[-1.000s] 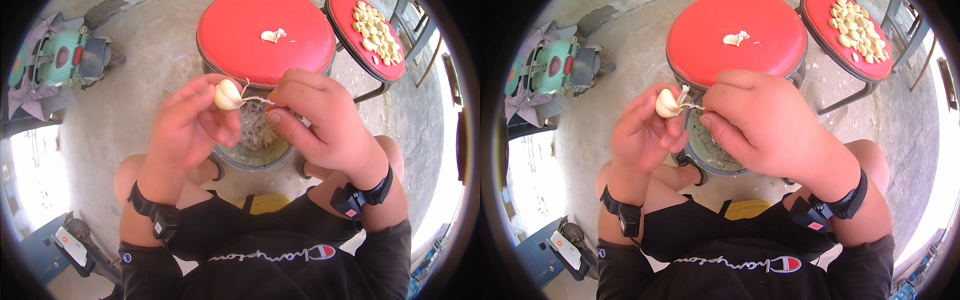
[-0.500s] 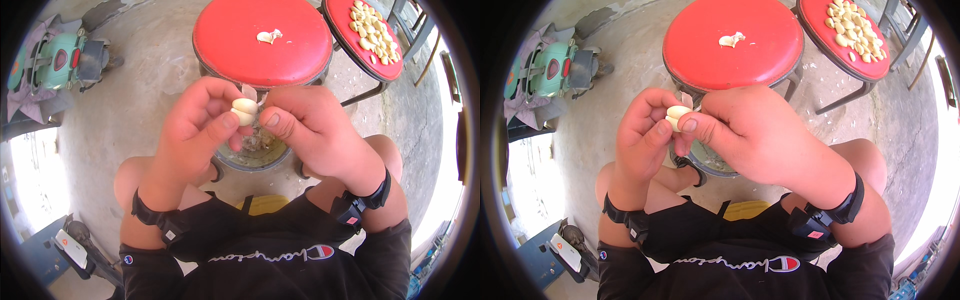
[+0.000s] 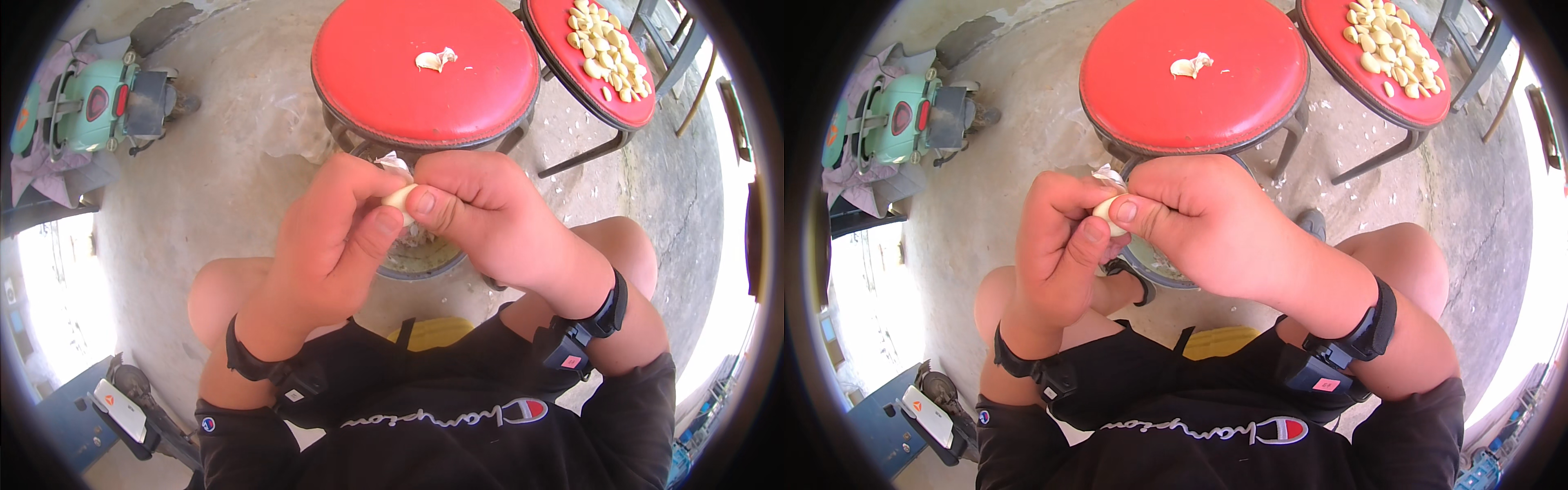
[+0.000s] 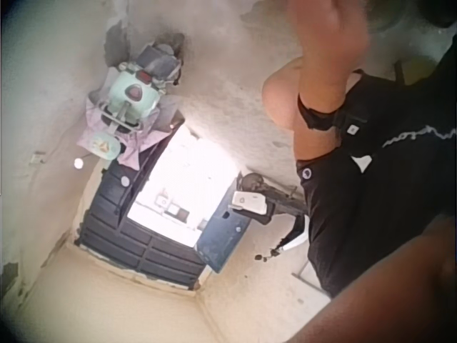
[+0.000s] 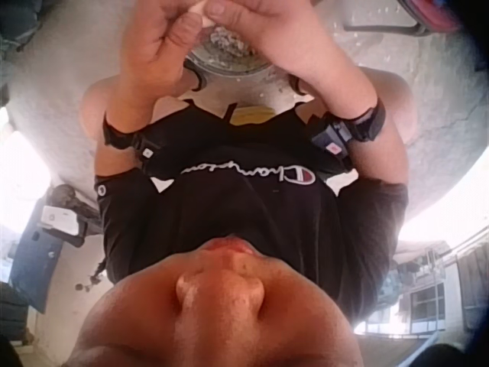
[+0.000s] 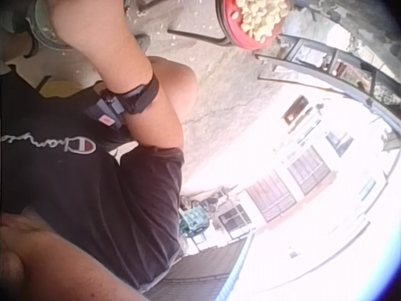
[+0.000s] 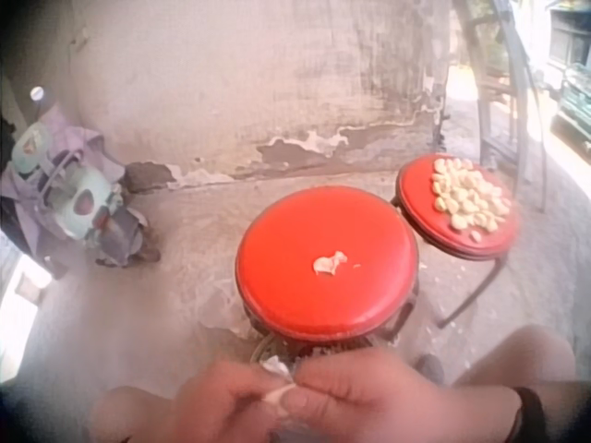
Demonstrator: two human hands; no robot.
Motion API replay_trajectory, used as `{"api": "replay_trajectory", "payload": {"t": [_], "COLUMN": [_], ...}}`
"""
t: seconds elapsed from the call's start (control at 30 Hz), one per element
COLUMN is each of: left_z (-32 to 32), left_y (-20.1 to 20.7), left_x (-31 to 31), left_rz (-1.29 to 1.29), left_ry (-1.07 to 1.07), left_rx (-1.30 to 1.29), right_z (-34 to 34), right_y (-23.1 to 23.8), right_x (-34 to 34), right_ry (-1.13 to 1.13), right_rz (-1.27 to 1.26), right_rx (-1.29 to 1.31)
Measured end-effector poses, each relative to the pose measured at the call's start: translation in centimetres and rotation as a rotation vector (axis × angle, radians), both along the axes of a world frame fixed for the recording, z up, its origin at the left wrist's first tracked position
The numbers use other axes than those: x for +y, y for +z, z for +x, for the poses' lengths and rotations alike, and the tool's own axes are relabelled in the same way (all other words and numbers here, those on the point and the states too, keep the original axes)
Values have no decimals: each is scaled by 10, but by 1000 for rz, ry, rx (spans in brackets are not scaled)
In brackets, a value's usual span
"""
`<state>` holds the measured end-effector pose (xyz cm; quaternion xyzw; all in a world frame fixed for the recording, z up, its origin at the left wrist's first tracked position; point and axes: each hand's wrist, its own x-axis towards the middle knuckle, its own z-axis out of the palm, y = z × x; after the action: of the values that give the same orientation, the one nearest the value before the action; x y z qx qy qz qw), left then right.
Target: The person peels individual garlic cloves by hand, placing the peeled cloves on a red stool and discarding the skins into a plastic bucket.
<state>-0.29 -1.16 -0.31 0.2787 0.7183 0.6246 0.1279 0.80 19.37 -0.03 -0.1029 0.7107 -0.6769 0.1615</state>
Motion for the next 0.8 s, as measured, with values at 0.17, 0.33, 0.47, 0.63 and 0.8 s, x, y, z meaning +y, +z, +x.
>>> {"api": "replay_trajectory", "payload": {"t": [0.17,0.33,0.47,0.63,0.8], "left_z": [3,-1,0,3,5], "left_y": [-4,-3,-5,-6,-3], "left_x": [-1,-1,5,2,-1], "left_rz": [185,367,285,164,138], "left_ry": [-20,-85,-84,-28,-51], "left_rx": [-125,-309,-179,-120,-168], "right_z": [4,0,5,4,6], "right_y": [7,10,7,2,4], "right_x": [2,6,-1,-4,-2], "right_ry": [27,50,6,-8,11], "right_rz": [-36,-182,-79,-104,-253], "right_rx": [16,-99,-71,-54,-165]}}
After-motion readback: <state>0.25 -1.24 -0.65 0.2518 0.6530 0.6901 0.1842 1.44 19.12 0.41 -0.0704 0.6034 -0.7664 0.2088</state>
